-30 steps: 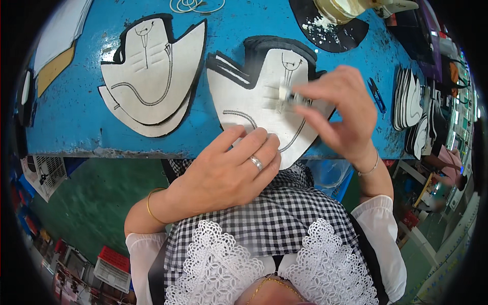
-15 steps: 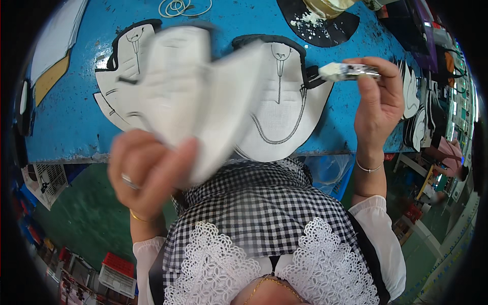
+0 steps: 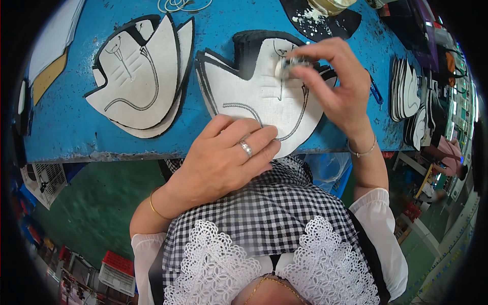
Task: The person applies glue to shoe upper components using a small glue brush, dipping the brush into a glue pot to load it with glue.
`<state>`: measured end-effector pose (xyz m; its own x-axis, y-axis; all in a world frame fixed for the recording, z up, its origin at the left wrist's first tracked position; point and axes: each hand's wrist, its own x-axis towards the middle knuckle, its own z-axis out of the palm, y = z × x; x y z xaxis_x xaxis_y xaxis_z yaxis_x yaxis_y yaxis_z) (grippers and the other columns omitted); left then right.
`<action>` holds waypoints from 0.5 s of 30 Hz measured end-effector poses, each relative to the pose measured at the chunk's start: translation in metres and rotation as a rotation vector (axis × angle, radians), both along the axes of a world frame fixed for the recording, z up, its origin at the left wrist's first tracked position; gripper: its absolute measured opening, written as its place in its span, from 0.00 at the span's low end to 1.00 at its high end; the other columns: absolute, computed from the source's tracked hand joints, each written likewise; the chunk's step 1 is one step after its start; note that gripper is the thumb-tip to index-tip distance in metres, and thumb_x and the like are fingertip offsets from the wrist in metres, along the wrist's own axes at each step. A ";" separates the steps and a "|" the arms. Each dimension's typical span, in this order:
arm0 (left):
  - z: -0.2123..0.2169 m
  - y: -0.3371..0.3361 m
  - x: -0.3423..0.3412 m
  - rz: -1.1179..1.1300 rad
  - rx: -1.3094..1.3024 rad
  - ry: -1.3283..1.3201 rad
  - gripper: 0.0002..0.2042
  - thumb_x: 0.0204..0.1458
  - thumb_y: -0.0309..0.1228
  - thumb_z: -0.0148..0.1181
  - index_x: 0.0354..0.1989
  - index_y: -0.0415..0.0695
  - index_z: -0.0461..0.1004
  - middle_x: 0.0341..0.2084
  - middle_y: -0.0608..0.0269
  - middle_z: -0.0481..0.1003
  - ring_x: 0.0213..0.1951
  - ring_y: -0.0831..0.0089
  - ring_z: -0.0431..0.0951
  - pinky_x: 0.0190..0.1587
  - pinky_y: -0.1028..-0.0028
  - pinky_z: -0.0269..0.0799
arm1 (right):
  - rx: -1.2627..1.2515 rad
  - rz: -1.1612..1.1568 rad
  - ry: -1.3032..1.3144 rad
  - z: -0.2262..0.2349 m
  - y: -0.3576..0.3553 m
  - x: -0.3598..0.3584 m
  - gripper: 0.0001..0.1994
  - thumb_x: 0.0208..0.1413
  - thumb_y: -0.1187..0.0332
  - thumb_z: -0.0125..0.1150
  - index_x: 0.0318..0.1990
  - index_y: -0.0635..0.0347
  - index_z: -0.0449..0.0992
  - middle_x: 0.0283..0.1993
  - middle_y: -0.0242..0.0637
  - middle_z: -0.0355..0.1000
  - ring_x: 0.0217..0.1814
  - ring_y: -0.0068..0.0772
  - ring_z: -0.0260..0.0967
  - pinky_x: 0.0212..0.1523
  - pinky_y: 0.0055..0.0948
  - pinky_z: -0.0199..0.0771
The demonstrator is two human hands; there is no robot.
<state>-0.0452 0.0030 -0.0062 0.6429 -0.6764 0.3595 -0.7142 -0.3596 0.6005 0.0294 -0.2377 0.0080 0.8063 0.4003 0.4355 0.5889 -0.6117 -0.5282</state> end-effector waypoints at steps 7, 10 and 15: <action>0.008 -0.004 0.007 -0.009 0.004 0.005 0.18 0.37 0.32 0.73 0.39 0.43 0.81 0.44 0.66 0.78 0.43 0.67 0.77 0.41 0.67 0.73 | -0.096 0.190 -0.027 0.013 -0.006 -0.014 0.12 0.43 0.69 0.77 0.37 0.55 0.83 0.31 0.30 0.76 0.32 0.33 0.70 0.40 0.34 0.67; 0.004 -0.005 0.004 0.008 0.040 -0.088 0.16 0.38 0.30 0.69 0.39 0.44 0.81 0.44 0.64 0.78 0.42 0.67 0.78 0.39 0.68 0.73 | -0.078 0.223 0.063 0.020 -0.007 -0.027 0.14 0.41 0.69 0.78 0.38 0.55 0.82 0.31 0.32 0.77 0.32 0.35 0.71 0.41 0.36 0.67; 0.013 -0.007 0.010 0.010 0.059 -0.167 0.16 0.40 0.29 0.64 0.41 0.44 0.81 0.37 0.66 0.76 0.37 0.68 0.77 0.37 0.70 0.73 | 0.334 -0.155 0.081 0.018 -0.041 0.016 0.10 0.56 0.72 0.70 0.45 0.61 0.81 0.38 0.32 0.80 0.40 0.21 0.75 0.43 0.20 0.72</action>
<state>-0.0354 -0.0041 0.0063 0.5847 -0.6929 0.4218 -0.7981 -0.3984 0.4519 0.0451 -0.2786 0.0259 0.8834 0.1174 0.4536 0.4508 -0.4765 -0.7547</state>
